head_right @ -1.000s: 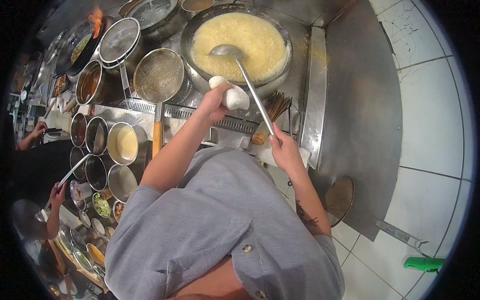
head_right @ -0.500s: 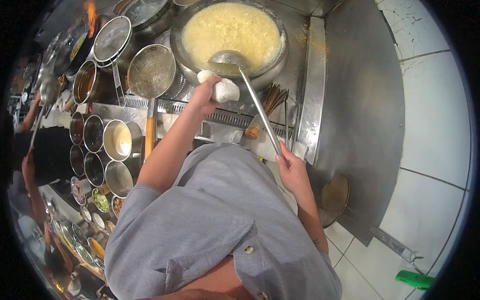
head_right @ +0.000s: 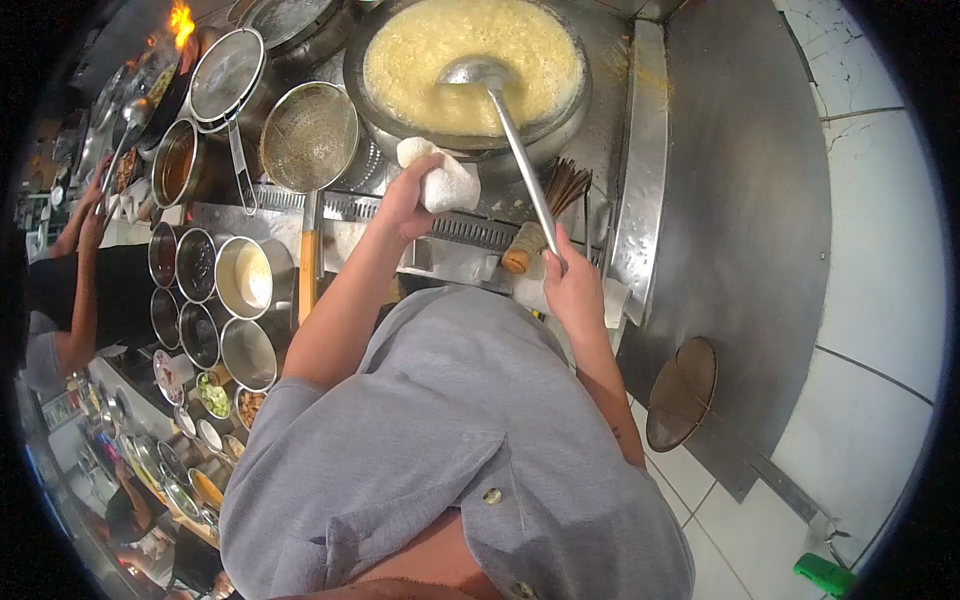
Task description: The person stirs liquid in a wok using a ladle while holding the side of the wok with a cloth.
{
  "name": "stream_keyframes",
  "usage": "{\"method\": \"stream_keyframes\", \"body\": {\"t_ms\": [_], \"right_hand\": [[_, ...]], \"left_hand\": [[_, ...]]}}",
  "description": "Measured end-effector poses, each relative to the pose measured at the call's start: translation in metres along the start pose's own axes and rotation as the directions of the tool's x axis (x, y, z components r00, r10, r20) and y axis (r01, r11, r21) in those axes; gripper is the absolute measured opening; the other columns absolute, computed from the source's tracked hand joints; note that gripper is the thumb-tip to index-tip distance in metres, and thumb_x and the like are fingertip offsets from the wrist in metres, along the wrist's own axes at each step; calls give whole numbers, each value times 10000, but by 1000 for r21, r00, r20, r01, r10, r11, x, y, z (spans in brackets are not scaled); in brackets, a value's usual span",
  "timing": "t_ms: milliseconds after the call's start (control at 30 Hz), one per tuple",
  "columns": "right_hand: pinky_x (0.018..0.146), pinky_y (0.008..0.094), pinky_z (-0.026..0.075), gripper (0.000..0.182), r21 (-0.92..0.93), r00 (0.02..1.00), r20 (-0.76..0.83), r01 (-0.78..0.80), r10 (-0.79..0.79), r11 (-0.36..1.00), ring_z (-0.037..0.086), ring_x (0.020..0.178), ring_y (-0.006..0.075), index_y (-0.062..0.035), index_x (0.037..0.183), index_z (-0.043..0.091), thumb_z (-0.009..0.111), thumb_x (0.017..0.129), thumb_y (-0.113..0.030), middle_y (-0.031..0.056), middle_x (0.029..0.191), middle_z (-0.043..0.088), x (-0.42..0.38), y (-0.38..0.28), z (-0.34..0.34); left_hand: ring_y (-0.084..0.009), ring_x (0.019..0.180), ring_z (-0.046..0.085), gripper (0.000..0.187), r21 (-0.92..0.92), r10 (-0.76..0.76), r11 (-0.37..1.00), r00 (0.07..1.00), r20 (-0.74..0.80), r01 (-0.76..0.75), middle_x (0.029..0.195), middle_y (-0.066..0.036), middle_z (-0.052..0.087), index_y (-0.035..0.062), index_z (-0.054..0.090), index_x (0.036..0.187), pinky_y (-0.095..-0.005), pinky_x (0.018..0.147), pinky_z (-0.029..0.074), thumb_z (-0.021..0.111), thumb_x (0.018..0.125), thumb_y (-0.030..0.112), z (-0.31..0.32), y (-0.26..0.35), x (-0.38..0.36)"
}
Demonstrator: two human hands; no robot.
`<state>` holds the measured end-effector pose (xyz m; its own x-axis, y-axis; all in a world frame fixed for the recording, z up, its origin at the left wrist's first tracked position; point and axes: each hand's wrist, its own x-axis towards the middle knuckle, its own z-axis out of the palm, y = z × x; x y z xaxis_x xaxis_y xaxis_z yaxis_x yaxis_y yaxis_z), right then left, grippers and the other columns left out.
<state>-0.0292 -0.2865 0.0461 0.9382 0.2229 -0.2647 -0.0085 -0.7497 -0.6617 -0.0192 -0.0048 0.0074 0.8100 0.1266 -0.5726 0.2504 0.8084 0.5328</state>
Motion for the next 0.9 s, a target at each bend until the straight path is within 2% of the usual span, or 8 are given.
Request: {"method": "stream_keyframes", "body": {"t_ms": [100,300,400,500,600,700,800,900], "right_hand": [[796,433,526,479,-50,1000,-21,-6,5,999,681,905,422,-197,1435,528,605,964,-228,291,991,671,14,-9,9],[834,469,523,476,-121,999,-40,-13,8,993,661,943,445,-223,1445,515,574,974,-266,280,995,680,44,-31,20],[849,488,520,478,-164,998,-60,2,-12,986,656,963,452,-231,1449,512,561,977,-292,273,1016,684,61,-40,25],[849,494,520,478,-175,996,-86,15,-30,985,659,960,453,-245,1453,511,552,981,-309,269,1012,690,80,-40,30],[843,500,523,475,-212,996,-88,2,-22,977,664,946,451,-259,1454,511,551,984,-317,264,994,695,98,-42,30],[830,503,527,471,-266,991,-114,34,-67,963,668,932,450,-268,1454,511,545,988,-322,264,973,698,111,-48,30],[818,509,533,479,-301,993,-103,32,-66,953,673,923,443,-276,1466,492,539,991,-326,262,967,699,125,-52,28],[808,512,538,484,-339,987,-125,49,-96,940,677,916,435,-269,1476,476,529,996,-312,256,959,700,134,-57,30]], "left_hand": [[-301,1009,681,355,-84,-19,996,999,48,23,1106,-145,661,1,531,1243,-446,901,558,601,959,202,-3,5,-7],[-307,1014,679,375,-95,-80,993,996,-41,76,1108,-142,664,-5,521,1274,-450,904,555,561,987,233,3,16,0],[-310,990,684,400,-66,-59,997,991,-118,51,1105,-149,662,-37,523,1261,-452,850,566,583,975,236,14,15,6],[-329,1054,666,407,30,-44,998,989,-140,49,1153,-185,630,-58,497,1262,-507,912,549,592,968,208,13,13,21],[-340,976,690,394,62,-18,998,983,-183,30,1114,-202,638,-92,501,1224,-493,838,581,599,951,174,14,11,25],[-298,892,700,333,24,-2,1000,978,-206,7,1022,-183,672,-105,561,1144,-438,773,572,610,915,132,12,6,30],[-291,870,700,326,25,68,998,979,-192,-64,1026,-179,673,-111,563,1133,-419,763,568,603,910,125,11,-1,32],[-285,871,697,327,43,67,997,975,-212,-59,1013,-176,674,-108,567,1123,-408,758,562,612,915,141,12,-1,30]]}}
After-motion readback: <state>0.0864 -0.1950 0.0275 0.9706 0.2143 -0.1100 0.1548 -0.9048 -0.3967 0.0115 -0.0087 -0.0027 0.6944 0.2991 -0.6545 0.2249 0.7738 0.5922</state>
